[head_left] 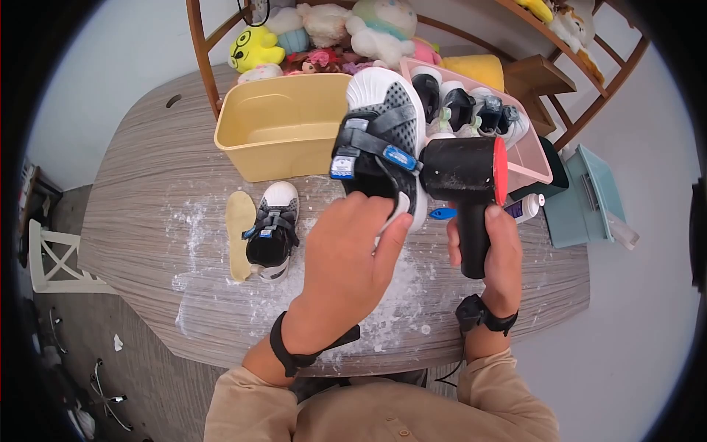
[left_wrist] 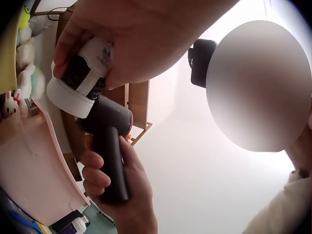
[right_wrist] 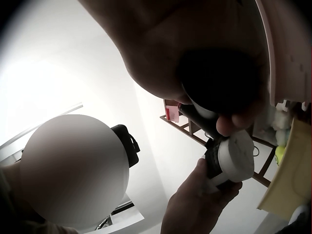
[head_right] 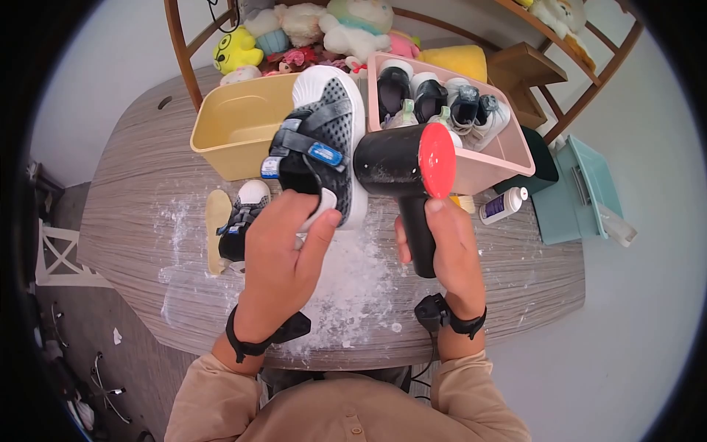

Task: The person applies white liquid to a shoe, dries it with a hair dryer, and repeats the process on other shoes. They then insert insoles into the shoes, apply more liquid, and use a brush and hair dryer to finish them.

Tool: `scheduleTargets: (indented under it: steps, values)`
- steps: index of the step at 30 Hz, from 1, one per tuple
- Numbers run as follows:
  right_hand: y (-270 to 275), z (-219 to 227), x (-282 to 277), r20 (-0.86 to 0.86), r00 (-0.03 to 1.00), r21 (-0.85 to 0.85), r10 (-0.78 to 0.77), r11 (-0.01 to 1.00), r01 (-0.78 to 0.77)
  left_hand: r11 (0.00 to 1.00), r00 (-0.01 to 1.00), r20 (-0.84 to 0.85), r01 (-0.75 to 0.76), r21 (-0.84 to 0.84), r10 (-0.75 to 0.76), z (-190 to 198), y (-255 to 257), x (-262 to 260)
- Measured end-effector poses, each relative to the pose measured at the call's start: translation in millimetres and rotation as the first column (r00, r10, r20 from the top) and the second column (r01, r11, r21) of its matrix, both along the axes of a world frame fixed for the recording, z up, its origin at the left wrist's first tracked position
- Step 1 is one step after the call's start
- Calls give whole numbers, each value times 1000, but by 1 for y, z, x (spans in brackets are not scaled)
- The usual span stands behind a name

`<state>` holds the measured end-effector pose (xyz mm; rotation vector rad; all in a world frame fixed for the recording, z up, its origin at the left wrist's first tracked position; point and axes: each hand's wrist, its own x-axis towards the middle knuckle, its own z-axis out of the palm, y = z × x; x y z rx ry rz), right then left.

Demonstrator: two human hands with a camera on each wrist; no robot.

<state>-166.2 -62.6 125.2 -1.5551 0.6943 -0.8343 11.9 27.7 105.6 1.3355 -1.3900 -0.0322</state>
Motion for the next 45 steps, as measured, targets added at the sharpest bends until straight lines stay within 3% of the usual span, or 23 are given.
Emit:
scheduleTargets:
  steps: [10, 15, 19, 25, 29, 39, 45]
  values:
    - [-6, -4, 3, 128, 990, 25, -63, 998, 60, 998, 998, -29, 56, 0, -56, 1, -1, -7]
    - [-14, -10, 6, 231, 970, 49, -78, 996, 68, 974, 905, -400, 201, 108, -143, 7, 1, -2]
    - [-17, -12, 3, 290, 957, 73, -1, 997, -21, 936, 729, -655, 340, 94, -199, -8, -11, 11]
    - [-7, -6, -5, 173, 973, -17, 152, 988, -151, 958, 718, -690, 252, 135, -91, -9, -15, 25]
    - [5, -4, 0, 75, 984, -7, 161, 987, -161, 994, 838, -544, 84, 76, -30, -6, -13, 21]
    - [5, -6, 6, 46, 980, -94, 193, 978, -188, 986, 950, -262, -157, 60, 168, 1, -4, 21]
    - [3, -9, 5, 74, 984, -110, 161, 982, -153, 995, 960, -262, -89, 51, 100, 5, -1, 14]
